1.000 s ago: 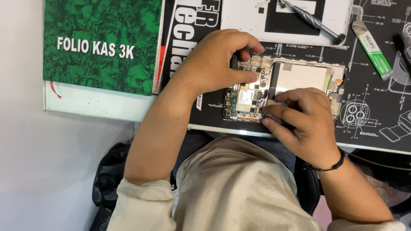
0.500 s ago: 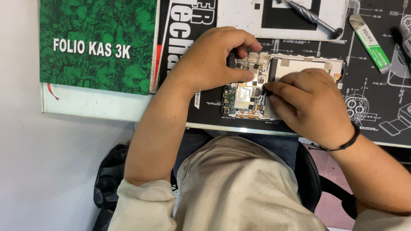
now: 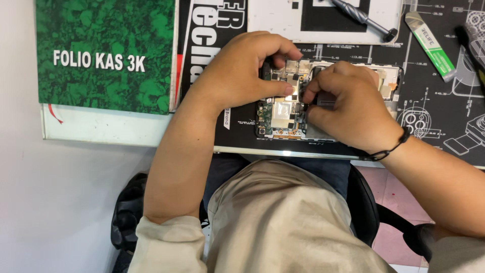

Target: The person uses tweezers to remove small components and adhesive tape from a disassembled smartphone motherboard. They carefully lift and place parts on the workbench while handling the board with both hands.

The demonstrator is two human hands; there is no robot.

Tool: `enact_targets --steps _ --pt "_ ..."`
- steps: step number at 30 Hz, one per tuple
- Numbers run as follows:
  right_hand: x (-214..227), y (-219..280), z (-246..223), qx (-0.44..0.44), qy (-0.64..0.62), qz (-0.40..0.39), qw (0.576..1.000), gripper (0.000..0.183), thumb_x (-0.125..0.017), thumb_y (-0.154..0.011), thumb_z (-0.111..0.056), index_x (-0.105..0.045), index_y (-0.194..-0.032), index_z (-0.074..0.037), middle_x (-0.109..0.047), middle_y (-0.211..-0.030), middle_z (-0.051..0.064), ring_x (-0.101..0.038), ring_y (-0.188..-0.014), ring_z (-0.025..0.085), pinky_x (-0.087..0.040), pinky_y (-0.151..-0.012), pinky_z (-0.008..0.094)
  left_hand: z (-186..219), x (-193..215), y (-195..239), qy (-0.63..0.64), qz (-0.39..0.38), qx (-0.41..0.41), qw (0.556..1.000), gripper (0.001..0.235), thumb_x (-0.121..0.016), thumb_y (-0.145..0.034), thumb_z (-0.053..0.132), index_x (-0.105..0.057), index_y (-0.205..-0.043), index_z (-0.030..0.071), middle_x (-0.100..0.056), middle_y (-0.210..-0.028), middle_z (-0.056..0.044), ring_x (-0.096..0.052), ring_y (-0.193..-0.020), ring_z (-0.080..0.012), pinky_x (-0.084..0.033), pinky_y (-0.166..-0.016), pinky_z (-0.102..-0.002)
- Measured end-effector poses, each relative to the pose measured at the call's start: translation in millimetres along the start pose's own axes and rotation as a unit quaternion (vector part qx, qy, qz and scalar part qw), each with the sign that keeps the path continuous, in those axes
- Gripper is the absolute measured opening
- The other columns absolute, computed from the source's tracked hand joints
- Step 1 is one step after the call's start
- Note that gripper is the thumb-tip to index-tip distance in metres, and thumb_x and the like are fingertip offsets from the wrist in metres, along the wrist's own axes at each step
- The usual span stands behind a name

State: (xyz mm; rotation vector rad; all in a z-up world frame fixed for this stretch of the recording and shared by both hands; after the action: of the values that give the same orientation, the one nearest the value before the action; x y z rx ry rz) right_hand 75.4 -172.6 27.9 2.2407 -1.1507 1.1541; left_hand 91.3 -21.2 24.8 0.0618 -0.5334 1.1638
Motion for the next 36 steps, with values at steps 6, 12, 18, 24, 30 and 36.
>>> enact_targets --steps 6,12,18,24,30,36 --pt "2.9 10.1 -7.3 0.025 -0.003 0.043 0.999 0.020 -0.076 -0.075 -0.013 -0.071 -0.094 -0.015 -0.064 -0.100 0.005 -0.060 -0.104 0.028 -0.038 -0.098 0.044 0.6 -1.1 -3.3 -0.017 -0.009 0.023 1.000 0.048 -0.095 -0.073 0.016 -0.073 -0.116 0.011 -0.067 -0.095 -0.001 -0.063 -0.089 -0.0139 -0.048 -0.072 -0.029" --pt "1.9 13.0 -7.9 0.005 -0.017 0.075 0.997 0.019 -0.075 -0.074 -0.011 -0.072 -0.092 -0.015 -0.063 -0.098 0.004 -0.059 -0.101 0.028 -0.040 -0.095 0.043 3.5 -0.5 0.0 -0.028 -0.008 0.039 0.999 0.047 -0.094 -0.074 0.019 -0.073 -0.115 0.011 -0.069 -0.098 -0.001 -0.065 -0.091 -0.0137 -0.048 -0.073 -0.029" --pt "7.4 18.4 -10.5 -0.006 -0.039 0.108 0.993 0.018 -0.075 -0.074 -0.010 -0.073 -0.091 -0.016 -0.063 -0.095 0.003 -0.060 -0.097 0.027 -0.041 -0.091 0.043 5.8 -4.9 -4.3 -0.068 -0.025 0.053 0.996 0.044 -0.091 -0.073 0.022 -0.075 -0.112 0.010 -0.072 -0.097 -0.003 -0.066 -0.092 -0.0171 -0.049 -0.075 -0.031" --pt "11.0 18.2 -13.3 -0.004 -0.043 0.126 0.991 0.017 -0.075 -0.073 -0.010 -0.072 -0.089 -0.015 -0.063 -0.091 0.003 -0.060 -0.095 0.028 -0.039 -0.093 0.043 6.2 -8.3 -9.4 -0.073 -0.034 0.073 0.994 0.045 -0.090 -0.072 0.024 -0.074 -0.112 0.010 -0.073 -0.098 -0.003 -0.067 -0.092 -0.0170 -0.050 -0.074 -0.031" --pt "7.4 14.6 -13.7 -0.014 -0.037 0.111 0.993 0.013 -0.075 -0.074 -0.010 -0.068 -0.084 -0.015 -0.062 -0.081 0.001 -0.059 -0.089 0.027 -0.038 -0.092 0.043 7.2 2.1 -2.7 -0.081 -0.004 0.082 0.993 0.047 -0.090 -0.074 0.026 -0.074 -0.116 0.009 -0.069 -0.109 -0.005 -0.062 -0.093 -0.0183 -0.050 -0.077 -0.030" --pt "8.6 21.0 -15.5 0.003 -0.041 0.111 0.993 0.014 -0.072 -0.077 -0.008 -0.067 -0.088 -0.015 -0.064 -0.086 0.002 -0.059 -0.091 0.027 -0.037 -0.094 0.043 7.0 -0.9 -4.1 -0.083 0.006 0.073 0.994 0.048 -0.089 -0.077 0.027 -0.072 -0.117 0.008 -0.067 -0.112 -0.006 -0.061 -0.093 -0.0182 -0.050 -0.077 -0.030"
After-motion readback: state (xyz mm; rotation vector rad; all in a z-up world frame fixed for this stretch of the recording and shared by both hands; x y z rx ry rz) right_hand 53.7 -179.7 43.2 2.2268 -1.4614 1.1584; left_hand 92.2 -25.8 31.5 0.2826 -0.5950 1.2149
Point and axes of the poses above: each hand's wrist, its own y-axis away from the middle knuckle, its own x-axis out of the back of the hand, z = x × y, the point moved 10 cm from there along -y, towards the middle knuckle
